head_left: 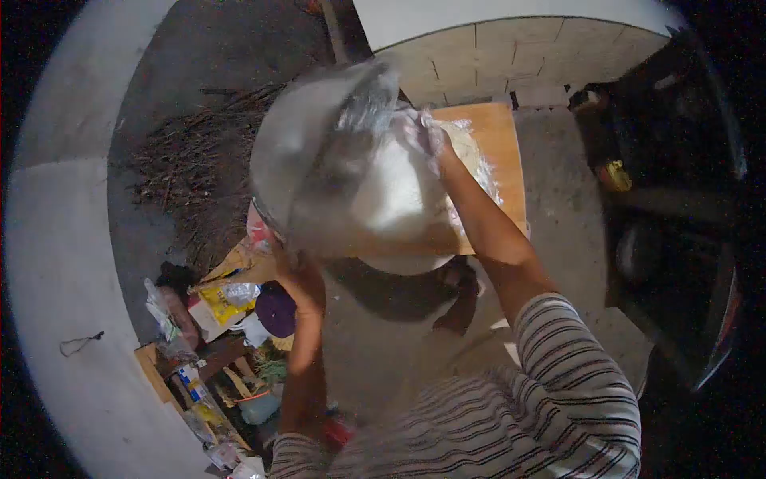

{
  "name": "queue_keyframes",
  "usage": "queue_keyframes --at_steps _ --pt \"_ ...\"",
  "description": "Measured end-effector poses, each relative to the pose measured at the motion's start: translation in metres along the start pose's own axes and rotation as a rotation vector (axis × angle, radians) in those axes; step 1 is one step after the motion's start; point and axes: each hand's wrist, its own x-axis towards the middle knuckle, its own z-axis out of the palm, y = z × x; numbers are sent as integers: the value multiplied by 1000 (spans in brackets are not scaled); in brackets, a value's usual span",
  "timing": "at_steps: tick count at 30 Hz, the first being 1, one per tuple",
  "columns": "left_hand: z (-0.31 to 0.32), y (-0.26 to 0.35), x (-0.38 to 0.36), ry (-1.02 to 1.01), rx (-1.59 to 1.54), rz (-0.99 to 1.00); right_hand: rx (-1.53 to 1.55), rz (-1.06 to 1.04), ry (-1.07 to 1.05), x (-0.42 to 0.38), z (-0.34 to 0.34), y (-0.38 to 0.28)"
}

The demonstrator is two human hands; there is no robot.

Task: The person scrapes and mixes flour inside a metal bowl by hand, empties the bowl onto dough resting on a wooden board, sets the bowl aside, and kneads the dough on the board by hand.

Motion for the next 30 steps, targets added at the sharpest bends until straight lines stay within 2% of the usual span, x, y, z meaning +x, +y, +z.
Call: queue_keyframes --at_steps 2,3,5,6,7,8,9,10,11,13,14,15,16,17,19,20,21,22,23,24,25,26,27,28,29,30 --pt "-11 -36 -8 23 -21 15 -143 -43 -12 -22 5 -2" --pt "-13 -49 -13 42 -24 -103 -160 -44 -25 -21 9 5" --pt "-9 -75 -27 70 -29 -342 -519 -198 -330 -18 13 23" --pt "-10 -80 -31 79 -36 -461 -704 -127 -230 -31 39 23" --pt "-12 -86 -34 86 -45 -580 -720 -129 -238 -31 56 23" --pt "-12 -76 -37 97 -58 -586 -1033 -337 -258 -27 68 24" --pt "-13 -57 -41 151 -292 -609 -1341 -554 -277 -33 86 18" --pt "-15 -46 -44 206 -529 -625 -1774 -454 -365 -40 99 8" --pt "-16 -48 -49 221 -547 -632 -1794 -459 -379 -40 97 18" --pt "-8 -66 -69 194 -512 -688 -1828 -713 -211 -35 69 51" --pt "-9 -80 -75 213 -542 -695 -1872 -543 -365 -52 67 57" --pt "-11 -101 -82 117 -285 -479 -1905 -364 -513 -77 60 68" --pt "-12 -111 -88 22 -25 -266 -1719 -388 -603 -103 51 94" --pt "-12 -105 -86 34 -45 -280 -1528 -399 -680 -118 43 113" --pt "-15 -83 -70 398 -620 -992 -1539 -454 -736 -113 45 100" --pt "-18 -79 -71 400 -616 -1017 -1524 -515 -778 -114 42 96" --pt "-13 -78 -71 281 -488 -832 -2005 -534 -999 -82 14 71" --pt "-5 -75 -74 164 -353 -646 -2015 -893 -943 -49 4 51" --pt "-6 -58 -72 179 -359 -656 -2385 -762 -991 -45 34 13" --pt "-15 -27 -61 109 -401 -673 -2391 -110 -792 -81 122 -30" --pt "-21 -9 -57 28 -441 -691 -2402 -104 -798 -79 124 -14" --pt "-22 -13 -65 32 -460 -691 -2451 -103 -759 -79 122 5" --pt "-13 -23 -69 133 -656 -666 -2495 -108 -722 -70 119 26" --pt "-2 -25 -70 235 -847 -632 -2227 -301 -705 -66 91 58" --pt "7 -17 -70 239 -854 -625 -1946 -468 -681 -75 64 89" --pt "12 -9 -69 279 -932 -643 -1751 -665 -370 -119 96 102"
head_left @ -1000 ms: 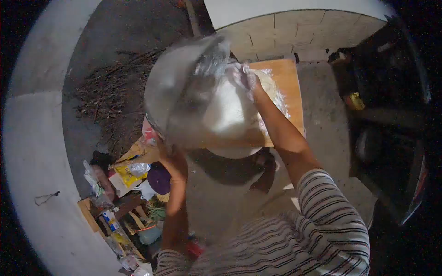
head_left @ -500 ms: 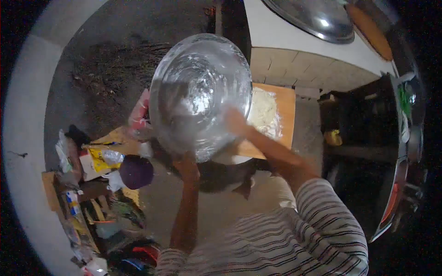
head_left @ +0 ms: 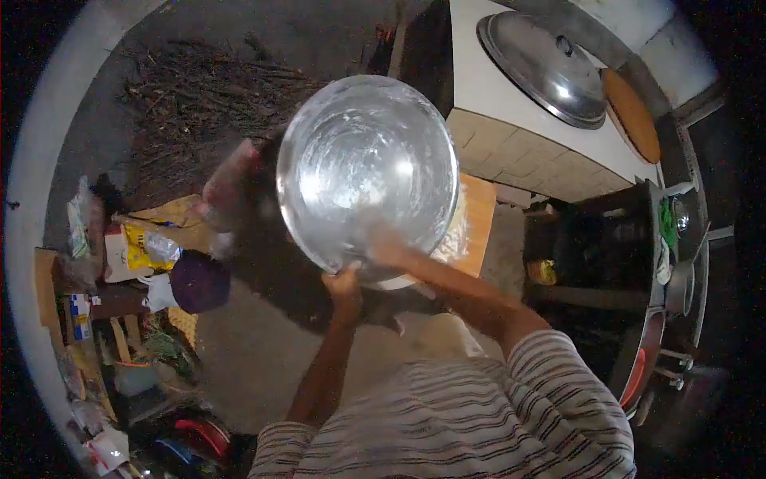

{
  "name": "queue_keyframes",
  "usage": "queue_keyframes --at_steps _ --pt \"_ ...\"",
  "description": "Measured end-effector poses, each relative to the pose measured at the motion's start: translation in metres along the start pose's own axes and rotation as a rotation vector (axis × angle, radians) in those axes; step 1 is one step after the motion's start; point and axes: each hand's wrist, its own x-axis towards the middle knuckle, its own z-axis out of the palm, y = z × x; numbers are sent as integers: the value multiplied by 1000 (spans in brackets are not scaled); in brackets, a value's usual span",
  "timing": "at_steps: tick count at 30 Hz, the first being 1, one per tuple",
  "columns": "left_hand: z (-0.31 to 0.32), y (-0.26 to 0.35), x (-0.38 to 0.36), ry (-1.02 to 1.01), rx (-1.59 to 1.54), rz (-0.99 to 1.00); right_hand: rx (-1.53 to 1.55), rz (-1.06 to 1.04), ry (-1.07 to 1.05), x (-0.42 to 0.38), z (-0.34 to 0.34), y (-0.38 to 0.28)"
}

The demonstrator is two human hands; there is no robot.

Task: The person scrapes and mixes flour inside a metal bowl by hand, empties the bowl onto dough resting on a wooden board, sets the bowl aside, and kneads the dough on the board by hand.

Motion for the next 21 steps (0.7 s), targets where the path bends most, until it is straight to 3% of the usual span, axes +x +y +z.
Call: queue_keyframes --at_steps 1,3,4,5,7,8,11,12,13,14,15,16,17,19,20,21 --pt "4 0 -3 21 -83 -22 93 113 335 -9 -13 -48" --pt "-22 -22 1 -103 91 59 -111 -210 -128 8 -6 53" --pt "-29 -26 8 -228 250 154 -198 174 -844 42 -83 1" --pt "-19 -26 3 -236 240 154 -208 179 -837 37 -90 -8" --pt "19 -24 -5 129 238 8 -86 327 -428 19 -97 -20" --pt "24 -25 -6 113 224 -1 -17 140 -342 0 -86 -18" --pt "15 -17 -6 -178 487 -97 -33 63 -347 5 -106 19" --pt "19 -16 0 -274 574 -116 183 240 -405 13 -127 19" --pt "20 -15 0 -372 668 -140 179 244 -396 10 -122 25" --pt "29 -39 0 -140 481 -165 -87 29 -318 6 -110 37" --pt "38 -42 1 -155 469 -165 -365 -187 -236 4 -105 45" --pt "43 -46 -1 -231 435 -221 -243 -382 -142 0 -92 33" --pt "40 -45 2 -296 397 -274 -249 -386 -146 3 -100 31" --pt "43 -76 16 -206 395 -156 -208 63 -286 18 -142 44" --pt "50 -89 23 -127 378 -45 -228 119 -493 40 -180 43" --pt "62 -70 12 -114 385 -46 -219 114 -502 39 -184 37"
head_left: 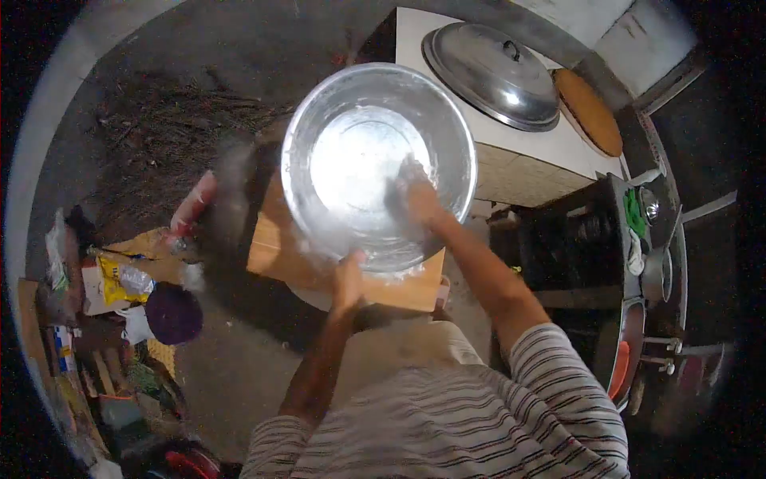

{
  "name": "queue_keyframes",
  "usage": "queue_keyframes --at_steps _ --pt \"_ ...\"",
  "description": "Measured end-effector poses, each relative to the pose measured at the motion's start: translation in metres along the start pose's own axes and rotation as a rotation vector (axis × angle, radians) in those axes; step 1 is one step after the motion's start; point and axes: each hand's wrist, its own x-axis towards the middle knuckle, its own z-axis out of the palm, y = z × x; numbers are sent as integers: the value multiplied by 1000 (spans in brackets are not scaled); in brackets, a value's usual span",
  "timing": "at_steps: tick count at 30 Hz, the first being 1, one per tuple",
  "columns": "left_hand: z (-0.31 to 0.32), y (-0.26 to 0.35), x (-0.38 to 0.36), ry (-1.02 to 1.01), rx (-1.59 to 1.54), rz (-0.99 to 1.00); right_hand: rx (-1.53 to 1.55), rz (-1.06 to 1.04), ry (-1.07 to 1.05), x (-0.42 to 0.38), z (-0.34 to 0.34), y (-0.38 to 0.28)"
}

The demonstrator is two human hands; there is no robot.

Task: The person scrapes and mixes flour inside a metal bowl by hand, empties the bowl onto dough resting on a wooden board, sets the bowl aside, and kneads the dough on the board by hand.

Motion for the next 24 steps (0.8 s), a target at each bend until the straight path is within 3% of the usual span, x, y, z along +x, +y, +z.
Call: queue_keyframes --at_steps 2,3,5,6,7,8,9,10,11,12,14,15,16,18,22,23,24 --pt "30 44 -21 -47 -218 -152 48 47 11 -6 0 -5" --pt "41 51 -18 -40 -226 -152 53 -208 208 13 39 19" --pt "51 57 -8 -266 652 236 -53 -259 170 15 6 59" --pt "63 58 -4 -253 655 233 -172 -296 143 20 -18 79" --pt "80 53 -2 -214 337 65 -462 -280 -91 25 -39 95" --pt "95 43 1 -169 20 -97 -456 -291 -98 31 -29 111" --pt "97 -46 50 -211 -257 -238 -312 -336 -23 40 -7 130" --pt "108 -33 46 -202 -260 -234 -173 -384 56 45 6 140" --pt "116 -9 36 -227 71 -26 -351 -685 222 33 -9 129" --pt "122 4 27 -245 410 172 -337 -696 215 30 -26 135" --pt "137 -48 52 -126 297 223 -190 -623 83 43 -65 160" --pt "144 -47 56 -25 173 282 -407 -813 406 55 -63 174" --pt "145 -45 58 -2 176 274 -396 -833 393 61 -58 188" --pt "140 21 58 -63 14 -478 -583 -655 -127 70 -59 183" --pt "160 45 69 23 81 -298 -468 -937 3 90 -39 237" --pt "164 50 70 62 91 -234 -463 -945 -1 100 -47 243" --pt "169 51 68 96 99 -170 -726 -798 -18 116 -58 250"
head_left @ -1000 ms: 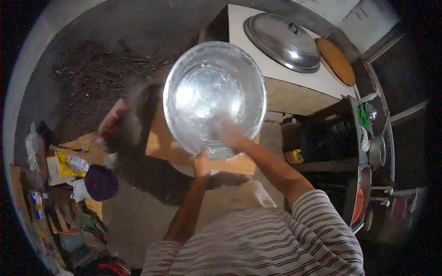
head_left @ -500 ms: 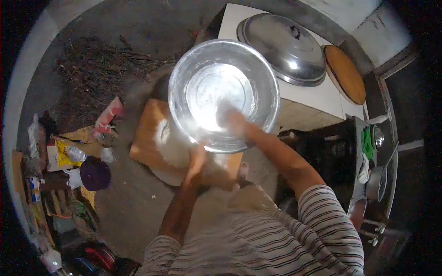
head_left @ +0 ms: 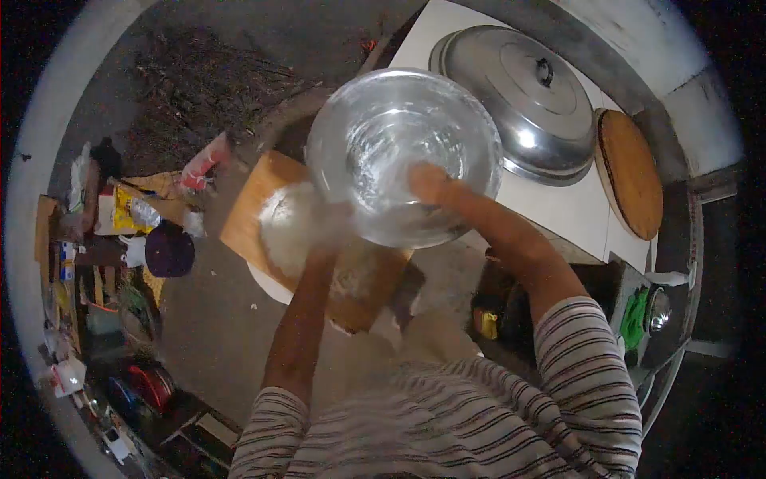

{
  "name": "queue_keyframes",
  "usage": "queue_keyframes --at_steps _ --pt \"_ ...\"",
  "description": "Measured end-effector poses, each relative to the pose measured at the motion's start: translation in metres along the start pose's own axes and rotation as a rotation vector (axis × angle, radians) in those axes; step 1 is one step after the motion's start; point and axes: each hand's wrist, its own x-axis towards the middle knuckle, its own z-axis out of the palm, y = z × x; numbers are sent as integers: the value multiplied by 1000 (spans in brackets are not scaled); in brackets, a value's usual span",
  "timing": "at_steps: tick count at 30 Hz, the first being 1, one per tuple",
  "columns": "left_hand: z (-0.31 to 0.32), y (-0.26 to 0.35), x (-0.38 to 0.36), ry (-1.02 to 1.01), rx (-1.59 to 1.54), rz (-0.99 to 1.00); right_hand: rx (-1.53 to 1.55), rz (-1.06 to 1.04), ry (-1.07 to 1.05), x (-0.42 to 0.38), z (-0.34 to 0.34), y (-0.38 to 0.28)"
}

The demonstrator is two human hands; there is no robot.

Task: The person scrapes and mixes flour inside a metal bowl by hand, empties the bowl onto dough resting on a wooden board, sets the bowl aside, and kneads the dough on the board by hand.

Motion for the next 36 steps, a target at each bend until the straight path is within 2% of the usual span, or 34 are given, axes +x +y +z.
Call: queue_keyframes --at_steps 1,2,3,4,5,6,8,9,10,12,13,16,17,19,20,22,23,24,25,26,27,28,30,31,33,34,35,36 --pt "9 5 0 5 -12 6 -226 112 -154 5 -4 20" --pt "17 6 -4 45 -299 145 -234 102 -153 3 4 19" --pt "20 7 -10 90 -589 276 129 -86 154 -2 16 8" --pt "28 11 -14 102 -617 273 488 -274 447 -8 25 11" --pt "32 23 -22 202 -439 406 477 -278 430 -10 20 11" --pt "33 26 -23 305 -251 535 423 -148 236 -4 4 5" --pt "25 -10 -3 278 -215 453 323 100 -146 7 -31 -13" --pt "24 -18 11 235 -187 386 307 67 -23 5 -88 -10" --pt "26 -5 3 247 -196 372 306 53 -38 9 -67 -8" --pt "33 42 -27 344 -147 412 864 -13 315 16 -11 -3" --pt "32 43 -27 354 -159 407 858 -23 303 18 -13 3" --pt "28 42 -29 333 -168 424 200 -225 75 20 -25 9" --pt "25 43 -30 303 -209 347 196 -241 67 25 -36 7" --pt "25 44 -25 290 -256 274 769 289 -76 37 -59 5" --pt "25 41 -21 306 -181 244 761 277 -83 36 -32 2" --pt "22 38 -20 322 -101 206 23 12 -162 29 48 -10" --pt "21 39 -16 383 7 403 20 9 -160 31 24 -6" --pt "24 39 -16 440 114 597 35 -140 -123 29 -23 -2" --pt "23 38 -19 446 112 592 52 -295 -86 31 -48 -2" --pt "21 37 -20 398 15 503 50 -303 -83 39 -43 5" --pt "23 37 -18 350 -85 414 248 -198 -35 50 -35 19" --pt "26 36 -18 360 -86 412 450 -91 8 54 -22 28" --pt "32 30 -16 582 244 494 517 -60 29 42 38 10" --pt "29 29 -13 588 246 494 585 -26 65 43 56 1" --pt "25 25 -12 359 -112 371 606 54 -108 46 -43 -15" --pt "23 26 -11 367 -114 374 609 94 -194 47 -97 -25" --pt "24 27 -10 375 -92 341 605 90 -191 54 -77 -4" --pt "25 28 -10 382 -68 301 437 -51 154 58 -43 34"
